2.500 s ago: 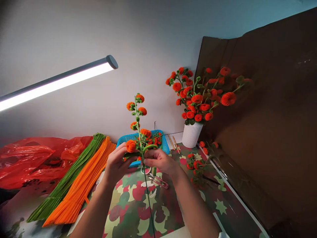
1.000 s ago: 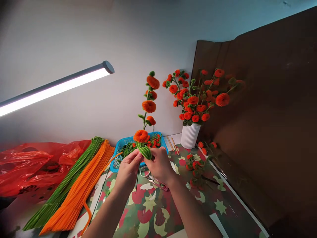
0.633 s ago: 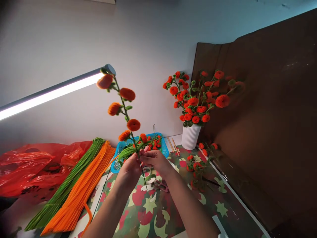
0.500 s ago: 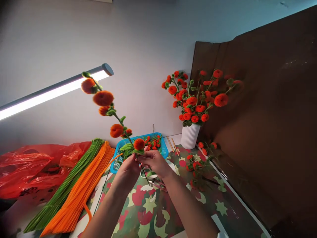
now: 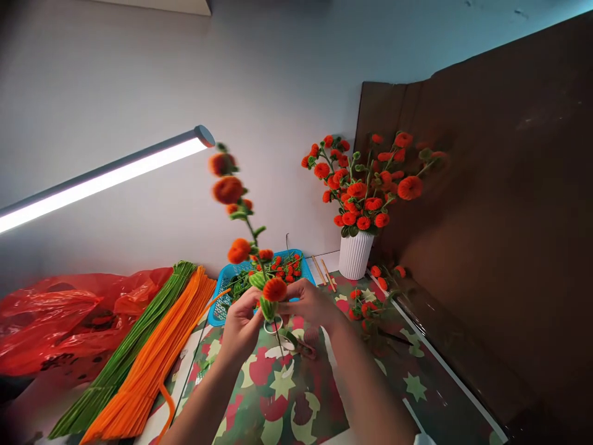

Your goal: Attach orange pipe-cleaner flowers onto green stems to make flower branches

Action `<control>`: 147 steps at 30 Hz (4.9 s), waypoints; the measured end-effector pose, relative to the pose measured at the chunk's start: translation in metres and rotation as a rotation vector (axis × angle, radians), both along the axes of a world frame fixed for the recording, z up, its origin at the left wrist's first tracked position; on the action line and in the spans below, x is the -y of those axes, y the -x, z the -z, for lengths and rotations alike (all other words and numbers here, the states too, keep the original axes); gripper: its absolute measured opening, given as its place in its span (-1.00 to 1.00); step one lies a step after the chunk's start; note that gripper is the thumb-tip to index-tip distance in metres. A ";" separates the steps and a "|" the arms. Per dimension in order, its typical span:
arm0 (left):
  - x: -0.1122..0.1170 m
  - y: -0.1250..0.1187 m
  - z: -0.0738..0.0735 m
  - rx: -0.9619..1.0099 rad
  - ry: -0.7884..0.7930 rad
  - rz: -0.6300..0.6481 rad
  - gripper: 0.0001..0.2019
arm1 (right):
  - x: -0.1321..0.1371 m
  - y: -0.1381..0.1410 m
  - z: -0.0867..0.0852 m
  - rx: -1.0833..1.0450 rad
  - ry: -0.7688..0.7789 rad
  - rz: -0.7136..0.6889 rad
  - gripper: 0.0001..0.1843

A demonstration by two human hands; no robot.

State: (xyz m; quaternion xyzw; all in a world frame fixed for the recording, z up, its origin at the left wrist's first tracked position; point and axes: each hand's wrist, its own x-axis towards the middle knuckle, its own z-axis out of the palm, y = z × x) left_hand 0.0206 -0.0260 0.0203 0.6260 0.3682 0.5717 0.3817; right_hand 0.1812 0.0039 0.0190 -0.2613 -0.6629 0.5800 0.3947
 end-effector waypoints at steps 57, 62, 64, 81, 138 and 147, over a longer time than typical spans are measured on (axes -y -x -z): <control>-0.018 0.002 0.011 0.465 0.534 0.019 -0.70 | 0.015 0.040 0.002 0.234 -0.082 0.568 -0.73; -0.019 0.007 0.007 0.582 0.626 0.205 -0.78 | 0.017 0.044 -0.003 0.032 0.098 0.436 -0.72; -0.017 0.008 0.006 0.630 0.626 0.280 -0.83 | 0.017 0.045 -0.005 -0.117 0.261 0.299 -0.73; -0.019 0.015 0.005 0.278 0.484 0.020 -0.67 | 0.021 0.051 0.005 -0.126 0.083 0.360 -0.71; -0.022 0.015 0.017 0.677 0.552 0.230 -0.79 | -0.009 0.061 0.061 -0.450 0.426 0.065 -0.66; -0.024 0.026 0.013 0.373 0.277 -0.307 -0.65 | 0.004 0.067 0.049 -0.182 0.020 0.369 -0.67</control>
